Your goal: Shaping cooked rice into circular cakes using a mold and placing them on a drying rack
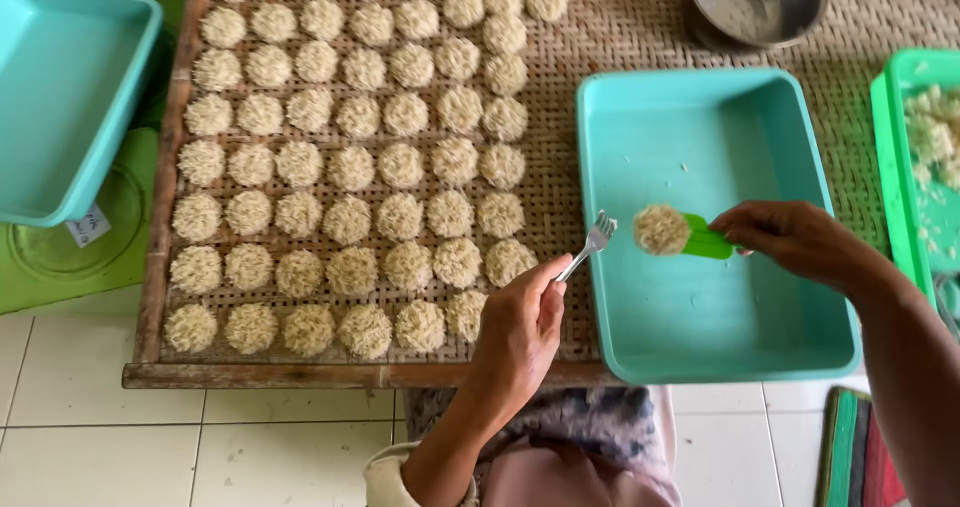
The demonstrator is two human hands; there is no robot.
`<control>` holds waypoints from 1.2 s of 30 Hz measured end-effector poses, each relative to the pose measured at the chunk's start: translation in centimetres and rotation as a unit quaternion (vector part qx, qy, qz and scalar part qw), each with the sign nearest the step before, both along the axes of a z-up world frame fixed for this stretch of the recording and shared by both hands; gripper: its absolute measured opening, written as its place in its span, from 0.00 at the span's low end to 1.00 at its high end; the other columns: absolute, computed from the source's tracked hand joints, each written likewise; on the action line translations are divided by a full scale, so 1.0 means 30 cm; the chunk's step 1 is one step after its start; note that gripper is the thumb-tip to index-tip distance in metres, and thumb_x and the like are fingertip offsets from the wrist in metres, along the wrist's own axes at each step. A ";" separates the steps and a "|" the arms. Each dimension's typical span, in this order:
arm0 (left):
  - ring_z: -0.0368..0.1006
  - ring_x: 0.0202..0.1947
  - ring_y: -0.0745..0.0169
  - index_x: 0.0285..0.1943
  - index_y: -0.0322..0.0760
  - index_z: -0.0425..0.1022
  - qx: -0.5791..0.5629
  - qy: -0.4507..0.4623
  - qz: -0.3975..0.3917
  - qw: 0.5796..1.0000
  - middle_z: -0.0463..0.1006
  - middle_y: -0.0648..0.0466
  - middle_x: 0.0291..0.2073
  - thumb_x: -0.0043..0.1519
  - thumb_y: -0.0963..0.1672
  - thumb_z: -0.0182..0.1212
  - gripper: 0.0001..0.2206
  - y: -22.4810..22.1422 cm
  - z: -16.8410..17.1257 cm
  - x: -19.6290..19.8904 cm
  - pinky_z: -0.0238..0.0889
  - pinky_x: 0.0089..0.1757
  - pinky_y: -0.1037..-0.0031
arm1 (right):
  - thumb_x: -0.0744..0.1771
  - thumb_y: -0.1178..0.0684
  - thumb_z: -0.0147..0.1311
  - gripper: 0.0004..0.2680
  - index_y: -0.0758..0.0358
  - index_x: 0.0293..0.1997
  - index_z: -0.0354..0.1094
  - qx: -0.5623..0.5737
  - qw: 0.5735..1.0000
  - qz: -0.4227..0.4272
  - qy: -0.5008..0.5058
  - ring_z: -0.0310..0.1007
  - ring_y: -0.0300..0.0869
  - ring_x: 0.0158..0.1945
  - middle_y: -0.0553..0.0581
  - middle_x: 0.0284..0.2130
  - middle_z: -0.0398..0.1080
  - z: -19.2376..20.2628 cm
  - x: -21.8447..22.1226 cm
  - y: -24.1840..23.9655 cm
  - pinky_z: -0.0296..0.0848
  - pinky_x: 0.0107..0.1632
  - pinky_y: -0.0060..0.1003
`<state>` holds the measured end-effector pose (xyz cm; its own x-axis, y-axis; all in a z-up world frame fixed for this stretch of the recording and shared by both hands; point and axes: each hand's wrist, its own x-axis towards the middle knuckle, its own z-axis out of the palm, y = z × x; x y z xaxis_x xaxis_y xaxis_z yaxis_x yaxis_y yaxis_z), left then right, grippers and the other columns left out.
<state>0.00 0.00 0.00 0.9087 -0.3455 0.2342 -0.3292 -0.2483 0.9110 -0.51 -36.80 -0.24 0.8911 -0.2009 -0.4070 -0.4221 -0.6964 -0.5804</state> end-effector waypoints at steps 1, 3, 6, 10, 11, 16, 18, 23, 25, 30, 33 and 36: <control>0.72 0.20 0.64 0.56 0.26 0.75 -0.004 -0.003 0.006 1.000 0.82 0.46 0.32 0.61 0.36 0.57 0.14 0.012 0.006 0.015 0.68 0.24 0.74 | 0.68 0.55 0.56 0.10 0.66 0.51 0.80 -0.004 1.000 0.006 -0.003 0.80 0.46 0.39 0.58 0.39 0.83 0.008 0.045 -0.013 0.76 0.48 0.40; 0.68 0.19 0.66 0.58 0.28 0.76 -0.023 0.005 0.019 1.000 0.81 0.49 0.29 0.62 0.37 0.56 0.15 0.034 0.015 0.045 0.64 0.23 0.75 | 0.68 0.59 0.54 0.11 0.70 0.54 0.77 0.073 0.995 0.022 -0.072 0.76 0.48 0.40 0.61 0.39 0.79 0.023 0.133 -0.040 0.75 0.48 0.40; 0.67 0.18 0.70 0.60 0.31 0.74 -0.030 0.010 0.046 0.998 0.83 0.49 0.31 0.62 0.38 0.57 0.16 0.067 0.022 0.078 0.60 0.20 0.79 | 0.70 0.57 0.53 0.11 0.68 0.57 0.75 0.014 0.993 0.028 -0.115 0.74 0.48 0.41 0.63 0.41 0.78 0.151 0.312 0.069 0.72 0.46 0.42; 0.60 0.16 0.73 0.62 0.28 0.74 -0.027 0.023 0.054 0.998 0.78 0.52 0.26 0.65 0.39 0.55 0.17 0.101 -0.015 0.115 0.53 0.17 0.82 | 0.71 0.56 0.53 0.11 0.66 0.59 0.73 -0.022 0.987 0.063 -0.145 0.76 0.49 0.43 0.64 0.43 0.77 0.143 0.598 0.098 0.72 0.46 0.42; 0.59 0.16 0.72 0.62 0.28 0.74 -0.031 0.029 0.060 0.997 0.76 0.53 0.23 0.64 0.39 0.56 0.17 0.113 -0.012 0.122 0.52 0.17 0.80 | 0.71 0.55 0.53 0.11 0.61 0.60 0.73 -0.053 0.987 0.069 -0.135 0.77 0.47 0.40 0.63 0.45 0.78 0.123 0.670 0.094 0.72 0.42 0.40; 0.59 0.16 0.71 0.62 0.28 0.75 -0.050 0.071 0.079 0.993 0.73 0.56 0.20 0.65 0.41 0.54 0.17 0.146 -0.035 0.153 0.52 0.18 0.78 | 0.70 0.56 0.57 0.10 0.60 0.57 0.75 -0.060 0.983 0.093 -0.144 0.76 0.44 0.39 0.60 0.43 0.79 0.006 0.925 0.059 0.72 0.39 0.38; 0.54 0.13 0.73 0.63 0.26 0.73 -0.071 0.068 0.064 0.993 0.72 0.56 0.18 0.68 0.43 0.52 0.18 0.148 -0.059 0.163 0.46 0.14 0.80 | 0.71 0.53 0.54 0.09 0.57 0.58 0.75 -0.137 0.978 0.116 -0.108 0.77 0.47 0.39 0.61 0.45 0.78 -0.021 0.989 0.058 0.75 0.42 0.44; 0.56 0.12 0.73 0.61 0.23 0.74 -0.087 0.052 0.059 0.993 0.75 0.52 0.19 0.67 0.42 0.52 0.17 0.145 -0.042 0.180 0.47 0.14 0.80 | 0.72 0.50 0.54 0.08 0.53 0.56 0.77 -0.219 0.957 0.154 -0.114 0.68 0.41 0.21 0.57 0.39 0.80 -0.070 1.093 0.066 0.71 0.27 0.38; 0.57 0.11 0.73 0.59 0.21 0.74 -0.095 0.054 0.059 0.992 0.78 0.49 0.19 0.65 0.39 0.54 0.16 0.147 -0.029 0.182 0.47 0.13 0.82 | 0.73 0.51 0.53 0.08 0.53 0.56 0.77 -0.230 0.955 0.153 -0.110 0.64 0.39 0.18 0.56 0.41 0.80 -0.072 1.116 0.078 0.69 0.25 0.36; 0.58 0.11 0.73 0.59 0.22 0.75 -0.084 0.050 0.066 0.993 0.81 0.46 0.21 0.66 0.43 0.53 0.17 0.152 -0.037 0.178 0.48 0.13 0.80 | 0.75 0.42 0.47 0.09 0.38 0.56 0.77 -0.456 0.868 0.157 -0.117 0.73 0.40 0.21 0.43 0.38 0.81 -0.064 1.128 0.087 0.75 0.25 0.40; 0.59 0.11 0.72 0.59 0.22 0.75 -0.079 0.043 0.063 0.994 0.80 0.46 0.21 0.68 0.45 0.51 0.19 0.149 -0.050 0.175 0.50 0.13 0.79 | 0.76 0.48 0.47 0.09 0.43 0.53 0.79 -0.473 0.844 0.173 -0.182 0.65 0.37 0.16 0.43 0.34 0.81 -0.062 1.112 0.079 0.64 0.20 0.34; 0.57 0.11 0.73 0.60 0.23 0.74 -0.079 0.058 0.048 0.994 0.76 0.51 0.19 0.67 0.42 0.52 0.17 0.152 -0.054 0.169 0.49 0.13 0.81 | 0.77 0.51 0.46 0.10 0.40 0.54 0.78 -0.548 0.784 0.191 -0.221 0.71 0.37 0.22 0.45 0.31 0.80 -0.043 1.084 0.075 0.76 0.37 0.44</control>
